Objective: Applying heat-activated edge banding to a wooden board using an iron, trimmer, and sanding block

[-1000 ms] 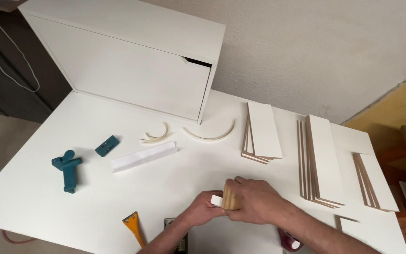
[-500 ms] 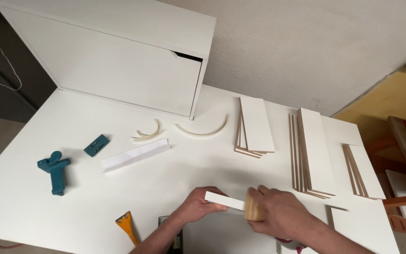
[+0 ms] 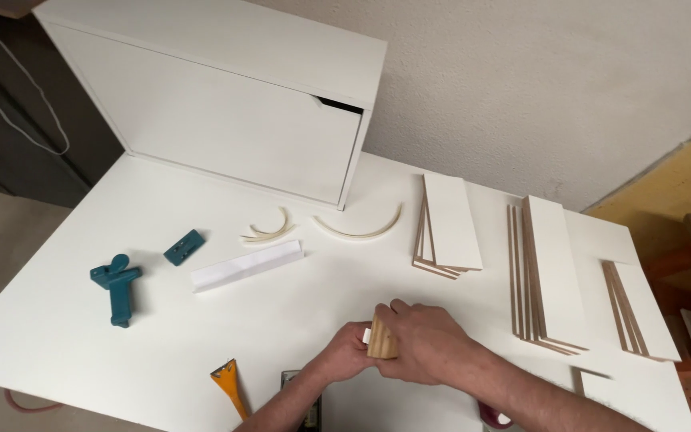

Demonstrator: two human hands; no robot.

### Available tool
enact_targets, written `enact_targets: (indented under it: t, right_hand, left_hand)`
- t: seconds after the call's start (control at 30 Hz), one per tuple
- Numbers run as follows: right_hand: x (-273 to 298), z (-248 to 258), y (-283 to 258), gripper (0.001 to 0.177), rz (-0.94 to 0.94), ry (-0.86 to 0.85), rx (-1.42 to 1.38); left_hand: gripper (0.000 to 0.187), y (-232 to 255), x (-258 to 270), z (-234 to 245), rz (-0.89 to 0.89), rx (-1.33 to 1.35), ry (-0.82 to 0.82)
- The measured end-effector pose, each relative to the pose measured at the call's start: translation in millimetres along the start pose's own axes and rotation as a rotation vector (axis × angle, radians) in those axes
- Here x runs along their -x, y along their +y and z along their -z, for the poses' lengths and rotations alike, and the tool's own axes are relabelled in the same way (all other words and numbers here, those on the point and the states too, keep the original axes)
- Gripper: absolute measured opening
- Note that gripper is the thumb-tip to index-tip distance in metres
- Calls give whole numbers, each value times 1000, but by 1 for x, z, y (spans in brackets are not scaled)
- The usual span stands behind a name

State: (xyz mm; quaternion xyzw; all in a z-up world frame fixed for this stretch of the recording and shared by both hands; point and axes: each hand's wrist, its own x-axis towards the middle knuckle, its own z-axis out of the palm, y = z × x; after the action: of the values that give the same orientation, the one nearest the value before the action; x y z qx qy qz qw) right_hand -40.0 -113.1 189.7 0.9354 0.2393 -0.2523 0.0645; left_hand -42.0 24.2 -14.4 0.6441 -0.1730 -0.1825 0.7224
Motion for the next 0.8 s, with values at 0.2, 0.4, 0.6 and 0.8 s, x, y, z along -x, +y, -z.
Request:
enact_targets:
  t: [0.2, 0.4, 0.6, 0.8]
  right_hand:
    - [5, -14, 5, 65, -7, 25, -72]
    - [49, -38, 60, 70, -112, -70, 59]
    - [69, -64, 97, 55, -134, -222, 163]
    - [86, -138, 58, 50, -504, -363, -575]
  left_hand:
    - [25, 24, 6, -1, -16, -15, -19]
    - [23, 55, 10, -3, 47, 2, -3]
    - [22, 71, 7, 2, 177, -55, 20]
    - [22, 62, 1, 2, 157, -68, 33]
